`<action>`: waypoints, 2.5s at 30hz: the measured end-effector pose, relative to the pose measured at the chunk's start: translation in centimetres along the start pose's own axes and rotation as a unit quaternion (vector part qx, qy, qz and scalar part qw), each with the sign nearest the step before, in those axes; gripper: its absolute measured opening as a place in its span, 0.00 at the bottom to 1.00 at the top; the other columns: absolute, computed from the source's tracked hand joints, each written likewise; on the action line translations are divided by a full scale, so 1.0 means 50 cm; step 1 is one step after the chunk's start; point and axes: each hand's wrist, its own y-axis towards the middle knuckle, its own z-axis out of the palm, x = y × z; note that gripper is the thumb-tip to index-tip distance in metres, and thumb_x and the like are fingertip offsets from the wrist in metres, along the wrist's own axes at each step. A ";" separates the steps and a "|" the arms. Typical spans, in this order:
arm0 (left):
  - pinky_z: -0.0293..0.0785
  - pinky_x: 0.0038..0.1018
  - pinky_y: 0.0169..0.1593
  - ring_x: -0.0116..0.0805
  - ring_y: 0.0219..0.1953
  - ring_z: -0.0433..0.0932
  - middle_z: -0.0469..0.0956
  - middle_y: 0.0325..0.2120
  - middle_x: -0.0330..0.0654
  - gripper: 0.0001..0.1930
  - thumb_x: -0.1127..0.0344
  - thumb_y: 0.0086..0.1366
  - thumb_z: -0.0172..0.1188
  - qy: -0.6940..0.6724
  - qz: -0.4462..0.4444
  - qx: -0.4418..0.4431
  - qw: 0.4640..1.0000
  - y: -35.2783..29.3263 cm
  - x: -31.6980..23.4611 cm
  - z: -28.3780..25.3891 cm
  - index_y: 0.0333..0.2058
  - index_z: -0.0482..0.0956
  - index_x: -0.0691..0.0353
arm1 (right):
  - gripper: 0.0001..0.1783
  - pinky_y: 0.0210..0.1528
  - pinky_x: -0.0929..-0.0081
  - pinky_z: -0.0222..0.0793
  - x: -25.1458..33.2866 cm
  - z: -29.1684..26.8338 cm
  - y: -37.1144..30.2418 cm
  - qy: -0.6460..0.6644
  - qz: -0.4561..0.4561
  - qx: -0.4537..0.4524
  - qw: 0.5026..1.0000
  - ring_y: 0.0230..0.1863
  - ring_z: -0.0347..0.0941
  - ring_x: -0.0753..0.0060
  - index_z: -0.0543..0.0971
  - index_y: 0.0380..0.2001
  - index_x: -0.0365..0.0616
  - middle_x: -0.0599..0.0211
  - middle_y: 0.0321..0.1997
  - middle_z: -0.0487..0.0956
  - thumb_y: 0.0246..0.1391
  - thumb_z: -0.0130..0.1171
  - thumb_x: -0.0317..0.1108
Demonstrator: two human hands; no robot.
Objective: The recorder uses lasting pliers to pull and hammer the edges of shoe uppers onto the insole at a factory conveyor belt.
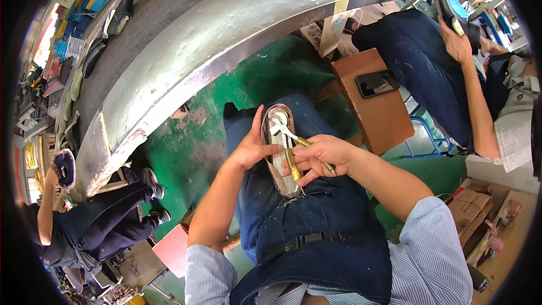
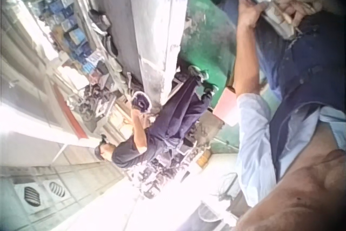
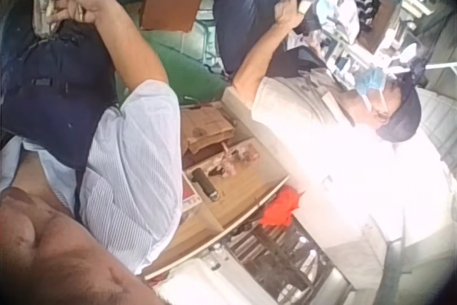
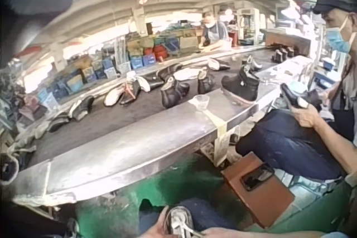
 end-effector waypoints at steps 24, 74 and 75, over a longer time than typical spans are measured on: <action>0.58 0.31 0.66 0.37 0.64 0.61 0.61 0.64 0.45 0.43 0.64 0.67 0.60 -0.020 -0.021 -0.079 0.996 0.033 0.022 -0.029 0.71 0.39 0.54 | 0.16 0.45 0.59 0.80 0.007 -0.033 -0.005 -0.221 -0.060 -0.107 0.968 0.51 0.76 0.63 0.74 0.50 0.34 0.59 0.48 0.77 0.63 0.54 0.33; 0.71 0.29 0.55 0.33 0.51 0.75 0.76 0.53 0.43 0.28 0.69 0.65 0.58 0.057 -0.059 -0.126 0.989 0.045 -0.023 -0.040 0.64 0.66 0.60 | 0.14 0.45 0.52 0.73 0.081 -0.069 0.096 -0.756 -0.119 -0.293 0.573 0.41 0.78 0.44 0.79 0.36 0.39 0.48 0.35 0.81 0.56 0.57 0.40; 0.71 0.29 0.55 0.33 0.52 0.75 0.75 0.53 0.44 0.29 0.68 0.65 0.58 0.029 -0.075 -0.121 0.989 0.042 -0.025 -0.045 0.64 0.64 0.60 | 0.14 0.45 0.52 0.73 0.068 -0.081 0.101 -0.727 -0.146 -0.298 0.602 0.40 0.77 0.43 0.79 0.36 0.40 0.48 0.35 0.81 0.56 0.57 0.41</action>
